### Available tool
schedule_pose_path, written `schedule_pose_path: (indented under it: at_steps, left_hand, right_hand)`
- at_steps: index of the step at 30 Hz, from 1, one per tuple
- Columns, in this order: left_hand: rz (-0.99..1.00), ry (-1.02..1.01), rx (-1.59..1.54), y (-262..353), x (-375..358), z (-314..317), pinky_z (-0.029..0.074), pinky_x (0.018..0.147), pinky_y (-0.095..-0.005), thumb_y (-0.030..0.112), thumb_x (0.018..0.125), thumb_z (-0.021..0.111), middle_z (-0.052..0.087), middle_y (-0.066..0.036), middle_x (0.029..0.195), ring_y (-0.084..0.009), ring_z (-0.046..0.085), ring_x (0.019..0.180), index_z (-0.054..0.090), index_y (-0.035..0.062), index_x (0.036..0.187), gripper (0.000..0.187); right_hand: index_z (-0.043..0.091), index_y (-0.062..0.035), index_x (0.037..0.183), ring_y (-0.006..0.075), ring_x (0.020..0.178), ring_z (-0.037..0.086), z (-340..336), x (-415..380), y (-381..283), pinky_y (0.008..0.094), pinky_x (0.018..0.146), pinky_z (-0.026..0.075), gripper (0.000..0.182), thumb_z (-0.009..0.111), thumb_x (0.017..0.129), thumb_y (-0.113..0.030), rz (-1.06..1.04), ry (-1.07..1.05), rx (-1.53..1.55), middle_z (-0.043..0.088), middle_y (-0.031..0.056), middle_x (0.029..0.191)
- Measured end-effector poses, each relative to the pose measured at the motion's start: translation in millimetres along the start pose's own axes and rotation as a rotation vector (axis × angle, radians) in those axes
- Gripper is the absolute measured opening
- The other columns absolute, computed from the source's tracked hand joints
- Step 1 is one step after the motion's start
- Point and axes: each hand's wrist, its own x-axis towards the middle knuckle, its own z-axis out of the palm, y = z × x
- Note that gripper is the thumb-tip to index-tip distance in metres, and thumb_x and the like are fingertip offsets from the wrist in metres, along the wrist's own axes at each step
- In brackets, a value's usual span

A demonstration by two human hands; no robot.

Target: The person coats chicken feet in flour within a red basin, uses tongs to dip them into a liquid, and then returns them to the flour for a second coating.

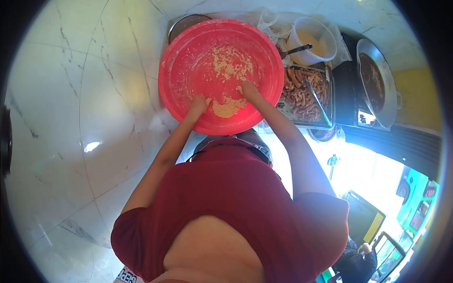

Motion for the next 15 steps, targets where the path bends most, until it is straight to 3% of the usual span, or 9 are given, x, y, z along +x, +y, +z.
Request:
schedule_pose_path:
  at_steps: [3, 5, 9, 12, 15]
  left_hand:
    - [-0.003, -0.492, -0.031, 17, 17, 8, 0.052, 0.065, -0.0407, 0.02, 0.071, 0.067, 0.065, -0.018, 0.074, -0.0318, 0.065, 0.073, 0.066, -0.0006, 0.077, 0.021]
    - [0.12, -0.527, 0.069, 28, 20, 19, 0.053, 0.066, -0.0388, 0.019, 0.067, 0.069, 0.065, -0.018, 0.078, -0.0307, 0.065, 0.075, 0.067, 0.0002, 0.082, 0.024]
    - [0.227, -0.416, 0.062, 37, 23, 52, 0.053, 0.064, -0.0344, 0.02, 0.065, 0.072, 0.066, -0.016, 0.078, -0.0257, 0.066, 0.071, 0.066, 0.0007, 0.088, 0.03]
    - [0.19, -0.708, -0.282, 59, 9, -19, 0.052, 0.062, -0.0313, 0.022, 0.066, 0.073, 0.066, -0.012, 0.073, -0.0206, 0.065, 0.068, 0.066, 0.0006, 0.087, 0.031]
    - [0.107, -1.007, -0.909, 8, 35, 28, 0.05, 0.061, -0.0305, 0.028, 0.066, 0.075, 0.065, -0.009, 0.07, -0.018, 0.063, 0.067, 0.066, -0.0009, 0.089, 0.038]
  right_hand:
    - [0.064, 0.0001, 0.078, 0.0367, 0.072, 0.062, 32, 1, 16, 0.0427, 0.062, 0.049, 0.032, 0.055, 0.081, -0.03, -0.05, 0.048, -0.076, 0.062, 0.0219, 0.075]
    - [0.064, 0.0009, 0.081, 0.0363, 0.072, 0.062, 47, -8, -3, 0.0421, 0.063, 0.05, 0.029, 0.054, 0.081, -0.027, -0.094, 0.038, -0.105, 0.062, 0.0222, 0.075]
    - [0.063, 0.0024, 0.093, 0.0341, 0.084, 0.063, 49, -7, -34, 0.0443, 0.072, 0.052, 0.032, 0.059, 0.079, -0.026, 0.056, -0.371, 0.066, 0.063, 0.0221, 0.091]
    - [0.063, 0.0017, 0.099, 0.0321, 0.084, 0.064, 20, -5, -43, 0.0475, 0.071, 0.053, 0.036, 0.063, 0.076, -0.026, 0.158, -0.694, 0.209, 0.064, 0.0197, 0.092]
    - [0.061, 0.0007, 0.105, 0.0301, 0.084, 0.064, 3, -2, -26, 0.048, 0.068, 0.054, 0.042, 0.065, 0.074, -0.028, 0.29, -0.846, 0.371, 0.064, 0.0181, 0.093]
